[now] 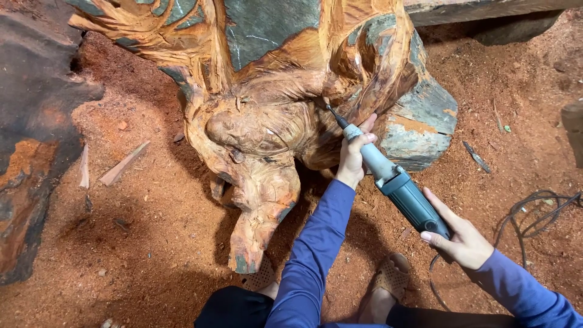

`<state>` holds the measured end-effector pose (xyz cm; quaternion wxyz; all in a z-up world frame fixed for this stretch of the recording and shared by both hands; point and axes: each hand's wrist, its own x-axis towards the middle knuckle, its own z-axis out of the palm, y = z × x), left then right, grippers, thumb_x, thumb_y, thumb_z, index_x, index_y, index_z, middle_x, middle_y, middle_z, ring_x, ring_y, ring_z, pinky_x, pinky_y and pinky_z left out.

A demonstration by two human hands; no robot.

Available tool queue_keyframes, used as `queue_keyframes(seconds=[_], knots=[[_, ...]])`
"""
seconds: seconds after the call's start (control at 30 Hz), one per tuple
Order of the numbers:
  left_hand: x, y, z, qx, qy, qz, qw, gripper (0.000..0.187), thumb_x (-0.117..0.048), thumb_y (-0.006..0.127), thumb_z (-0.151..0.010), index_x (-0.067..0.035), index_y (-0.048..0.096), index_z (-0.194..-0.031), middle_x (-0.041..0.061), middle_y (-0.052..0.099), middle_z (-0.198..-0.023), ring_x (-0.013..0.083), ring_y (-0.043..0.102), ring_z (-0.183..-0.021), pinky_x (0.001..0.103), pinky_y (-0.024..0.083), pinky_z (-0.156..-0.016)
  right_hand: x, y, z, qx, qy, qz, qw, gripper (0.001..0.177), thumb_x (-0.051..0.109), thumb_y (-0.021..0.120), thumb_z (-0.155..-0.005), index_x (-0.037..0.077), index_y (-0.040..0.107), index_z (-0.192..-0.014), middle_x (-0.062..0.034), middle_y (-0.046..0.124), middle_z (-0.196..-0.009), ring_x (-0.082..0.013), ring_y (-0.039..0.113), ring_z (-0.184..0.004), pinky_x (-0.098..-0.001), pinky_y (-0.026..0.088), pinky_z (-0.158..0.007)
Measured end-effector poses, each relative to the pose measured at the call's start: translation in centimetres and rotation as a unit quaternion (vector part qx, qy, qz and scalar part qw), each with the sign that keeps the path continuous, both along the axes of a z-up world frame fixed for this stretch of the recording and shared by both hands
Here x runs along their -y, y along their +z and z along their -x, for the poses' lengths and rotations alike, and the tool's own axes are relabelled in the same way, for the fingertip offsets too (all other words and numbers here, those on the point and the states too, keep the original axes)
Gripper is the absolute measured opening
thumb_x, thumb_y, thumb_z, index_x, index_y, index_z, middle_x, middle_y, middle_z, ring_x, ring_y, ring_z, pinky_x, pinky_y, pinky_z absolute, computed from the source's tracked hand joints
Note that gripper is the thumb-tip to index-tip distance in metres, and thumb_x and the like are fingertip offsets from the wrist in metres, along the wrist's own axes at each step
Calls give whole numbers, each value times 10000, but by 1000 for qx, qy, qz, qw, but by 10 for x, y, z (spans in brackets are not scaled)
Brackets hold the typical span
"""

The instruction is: Using a power carving tool to add detail and texture to a large wooden sculpture on the workshop floor.

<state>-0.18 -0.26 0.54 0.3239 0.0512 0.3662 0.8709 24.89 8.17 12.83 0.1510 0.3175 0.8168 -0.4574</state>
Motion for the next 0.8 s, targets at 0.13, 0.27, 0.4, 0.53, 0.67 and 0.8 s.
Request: queue_keyframes(seconds=[0.13, 0.27, 0.4, 0.53, 0.67, 0.8], knots=[[1, 1, 0, -15, -12, 8, 1000, 325, -308, 648, -694, -150, 611, -976, 163, 508, -1560, 375, 424, -1474, 633, 329, -1133, 0, -3, -1, 5, 2, 1, 1000, 1034, 66, 731, -762, 407, 240, -1605, -144, 557, -1526, -306, 795, -936, -413, 640, -727], [1, 1, -1, -11, -7, 12, 1000, 157, -285, 642, -701, -192, 549, -788, 76, 552, -1534, 351, 408, -1488, 637, 330, -1128, 0, -4, -1, 4, -6, 20, 1000, 1037, 32, 715, -771, 422, 232, -1602, -157, 530, -1541, -308, 788, -896, -411, 639, -687], [5, 3, 2, -1, -15, 10, 1000, 479, -303, 636, -702, -75, 680, -1121, 127, 574, -1514, 214, 600, -1072, 516, 451, -968, 0, -5, 0, 9, 5, 11, 1000, 1039, 54, 721, -775, 412, 220, -1611, -171, 608, -1462, -292, 797, -832, -401, 634, -648], [7, 9, 3, 12, -27, 15, 999, 736, -300, 628, -694, -83, 606, -1397, 108, 604, -1450, 166, 580, -957, 442, 467, -929, 2, -5, 0, -1, 2, 13, 1000, 1036, 42, 721, -771, 397, 230, -1612, -175, 596, -1475, -296, 794, -874, -400, 632, -681], [7, 7, 3, 8, -31, 14, 999, 763, -314, 632, -686, -101, 599, -1418, 101, 607, -1446, 156, 569, -968, 457, 454, -933, 1, -9, 0, -3, -2, 19, 1000, 1038, 44, 724, -769, 415, 235, -1605, -168, 573, -1507, -305, 795, -920, -410, 638, -703], [9, 9, 7, -18, -23, 37, 999, 661, -331, 642, -706, -95, 669, -1324, 96, 641, -1392, 194, 521, -983, 494, 443, -925, 7, -1, 6, -17, 4, 18, 1000, 1033, 34, 714, -763, 371, 232, -1613, -143, 517, -1557, -295, 764, -1028, -422, 625, -818]])
